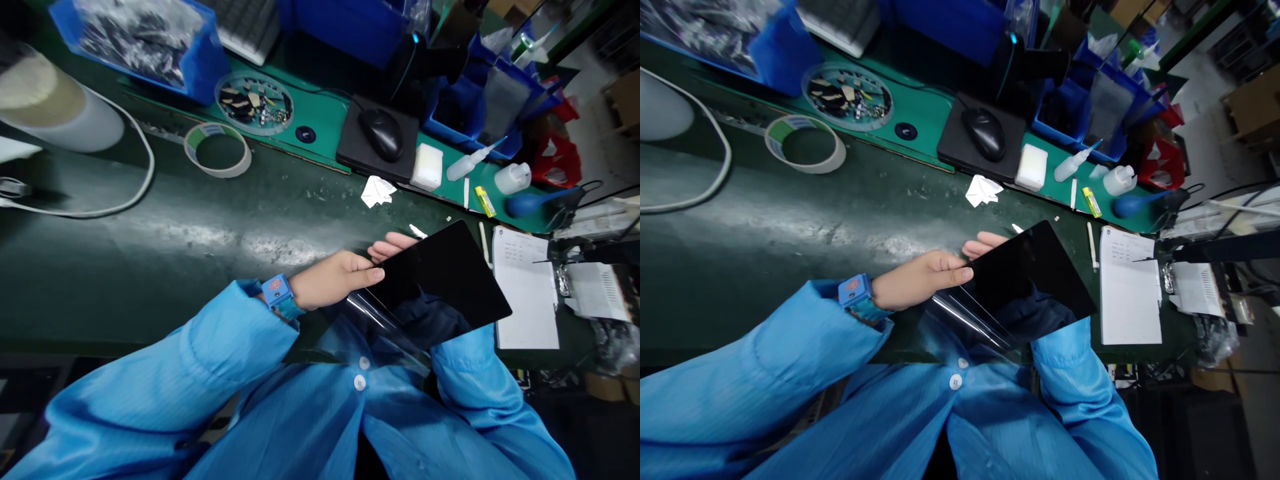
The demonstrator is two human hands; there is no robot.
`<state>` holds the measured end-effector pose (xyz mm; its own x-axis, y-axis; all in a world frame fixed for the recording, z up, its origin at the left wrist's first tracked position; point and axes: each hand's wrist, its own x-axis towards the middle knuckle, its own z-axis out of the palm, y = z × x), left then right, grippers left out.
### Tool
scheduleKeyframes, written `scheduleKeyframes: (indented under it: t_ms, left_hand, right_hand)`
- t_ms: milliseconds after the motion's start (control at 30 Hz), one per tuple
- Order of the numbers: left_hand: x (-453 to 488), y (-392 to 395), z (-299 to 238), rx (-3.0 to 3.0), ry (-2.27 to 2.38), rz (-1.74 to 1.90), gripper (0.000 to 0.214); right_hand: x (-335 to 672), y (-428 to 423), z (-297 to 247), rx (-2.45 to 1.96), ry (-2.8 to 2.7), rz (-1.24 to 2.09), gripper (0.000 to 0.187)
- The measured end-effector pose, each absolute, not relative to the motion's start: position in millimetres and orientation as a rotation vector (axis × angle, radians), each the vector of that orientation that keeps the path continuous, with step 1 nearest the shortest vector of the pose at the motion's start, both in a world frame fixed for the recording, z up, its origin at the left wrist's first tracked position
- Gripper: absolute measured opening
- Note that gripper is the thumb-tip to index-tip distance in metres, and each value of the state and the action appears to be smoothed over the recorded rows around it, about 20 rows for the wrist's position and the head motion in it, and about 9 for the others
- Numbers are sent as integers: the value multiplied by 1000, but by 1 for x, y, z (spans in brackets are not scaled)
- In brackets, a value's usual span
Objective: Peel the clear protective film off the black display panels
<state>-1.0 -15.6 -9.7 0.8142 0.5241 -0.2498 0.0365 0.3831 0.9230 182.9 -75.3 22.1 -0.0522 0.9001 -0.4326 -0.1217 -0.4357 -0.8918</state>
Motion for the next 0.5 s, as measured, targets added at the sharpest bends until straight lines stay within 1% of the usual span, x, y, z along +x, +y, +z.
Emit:
scheduleKeyframes:
  t_ms: [133, 200, 267, 367, 500]
  left_hand:
    - [1, -15, -10, 1113, 651, 411, 58]
    - [1, -14, -12, 1089, 696, 462, 62]
    - [1, -13, -13, 1033, 738, 495, 64]
    - [1, -12, -14, 905, 801, 560, 60]
    - [4, -14, -13, 855, 837, 638, 50]
  right_hand:
    - [213, -61, 10, -1427, -763, 1438, 73]
    - [229, -58, 11, -1424, -746, 1344, 80]
    - [242, -56, 14, -1397, -759, 1262, 80]
    - [249, -57, 15, -1334, -761, 1216, 79]
    - [240, -54, 7, -1333, -733, 1049, 61]
